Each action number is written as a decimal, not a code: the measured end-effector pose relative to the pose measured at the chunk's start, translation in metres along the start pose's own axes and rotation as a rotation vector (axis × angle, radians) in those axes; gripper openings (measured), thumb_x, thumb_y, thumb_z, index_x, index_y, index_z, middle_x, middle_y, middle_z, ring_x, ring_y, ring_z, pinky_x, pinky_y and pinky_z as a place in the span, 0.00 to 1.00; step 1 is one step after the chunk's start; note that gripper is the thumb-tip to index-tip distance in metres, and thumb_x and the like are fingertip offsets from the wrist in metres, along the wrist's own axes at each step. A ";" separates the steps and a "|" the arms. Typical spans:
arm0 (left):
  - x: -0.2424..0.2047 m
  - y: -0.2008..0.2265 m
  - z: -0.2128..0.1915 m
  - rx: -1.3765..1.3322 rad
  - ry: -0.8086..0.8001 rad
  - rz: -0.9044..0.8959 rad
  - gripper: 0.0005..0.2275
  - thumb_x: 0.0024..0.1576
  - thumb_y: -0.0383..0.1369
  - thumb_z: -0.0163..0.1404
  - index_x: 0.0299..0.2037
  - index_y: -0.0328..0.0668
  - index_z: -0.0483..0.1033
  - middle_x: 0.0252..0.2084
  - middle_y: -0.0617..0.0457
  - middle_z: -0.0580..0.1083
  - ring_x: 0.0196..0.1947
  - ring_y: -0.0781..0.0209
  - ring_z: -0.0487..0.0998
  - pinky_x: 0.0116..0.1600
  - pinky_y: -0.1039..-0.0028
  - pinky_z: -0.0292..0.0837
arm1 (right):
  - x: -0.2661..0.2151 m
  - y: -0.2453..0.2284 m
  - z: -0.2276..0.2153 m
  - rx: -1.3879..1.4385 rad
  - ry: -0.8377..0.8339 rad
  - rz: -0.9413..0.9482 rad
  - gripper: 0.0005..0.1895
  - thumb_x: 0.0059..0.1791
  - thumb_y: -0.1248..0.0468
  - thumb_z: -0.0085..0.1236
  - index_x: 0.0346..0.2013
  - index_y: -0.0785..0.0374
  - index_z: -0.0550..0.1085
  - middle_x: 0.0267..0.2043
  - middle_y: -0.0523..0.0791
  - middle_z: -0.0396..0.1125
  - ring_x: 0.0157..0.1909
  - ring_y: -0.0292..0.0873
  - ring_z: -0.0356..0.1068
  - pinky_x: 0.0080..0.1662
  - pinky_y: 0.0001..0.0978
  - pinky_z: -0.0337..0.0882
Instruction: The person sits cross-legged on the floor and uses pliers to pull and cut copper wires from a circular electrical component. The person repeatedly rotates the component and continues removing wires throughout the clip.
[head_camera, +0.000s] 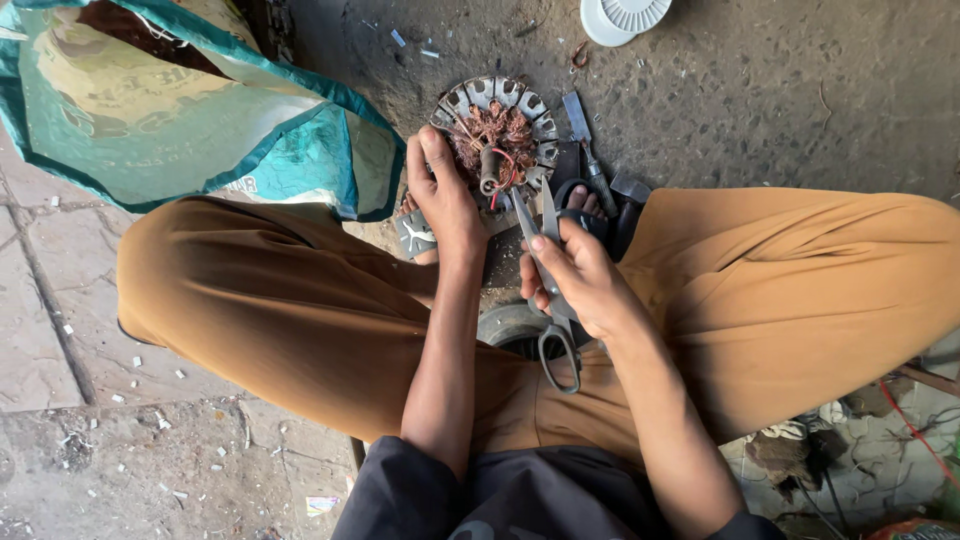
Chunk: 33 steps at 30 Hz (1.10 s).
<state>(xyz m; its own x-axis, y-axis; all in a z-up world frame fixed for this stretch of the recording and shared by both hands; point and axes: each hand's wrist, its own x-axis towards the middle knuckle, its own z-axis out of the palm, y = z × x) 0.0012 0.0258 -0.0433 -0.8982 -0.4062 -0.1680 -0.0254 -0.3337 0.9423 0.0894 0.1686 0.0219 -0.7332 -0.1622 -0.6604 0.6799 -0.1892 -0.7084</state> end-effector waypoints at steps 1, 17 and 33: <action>0.000 0.002 0.000 0.002 -0.002 0.035 0.16 0.72 0.44 0.40 0.37 0.39 0.64 0.32 0.63 0.60 0.34 0.73 0.56 0.39 0.77 0.55 | 0.001 -0.001 -0.001 -0.006 -0.004 -0.002 0.09 0.57 0.60 0.48 0.42 0.64 0.68 0.29 0.45 0.68 0.26 0.38 0.70 0.25 0.29 0.67; -0.004 0.002 -0.001 -0.047 -0.013 -0.011 0.16 0.72 0.42 0.40 0.36 0.38 0.62 0.33 0.62 0.58 0.35 0.72 0.54 0.40 0.76 0.54 | 0.002 0.002 -0.001 -0.100 0.050 -0.074 0.09 0.58 0.61 0.49 0.39 0.64 0.67 0.26 0.44 0.67 0.21 0.35 0.67 0.21 0.25 0.63; 0.002 -0.004 0.009 -0.183 -0.144 -0.271 0.14 0.69 0.43 0.40 0.39 0.41 0.67 0.34 0.62 0.64 0.35 0.73 0.61 0.40 0.77 0.62 | 0.027 0.033 0.002 -0.590 0.411 -0.748 0.12 0.58 0.63 0.57 0.37 0.67 0.67 0.25 0.43 0.69 0.22 0.34 0.69 0.29 0.29 0.69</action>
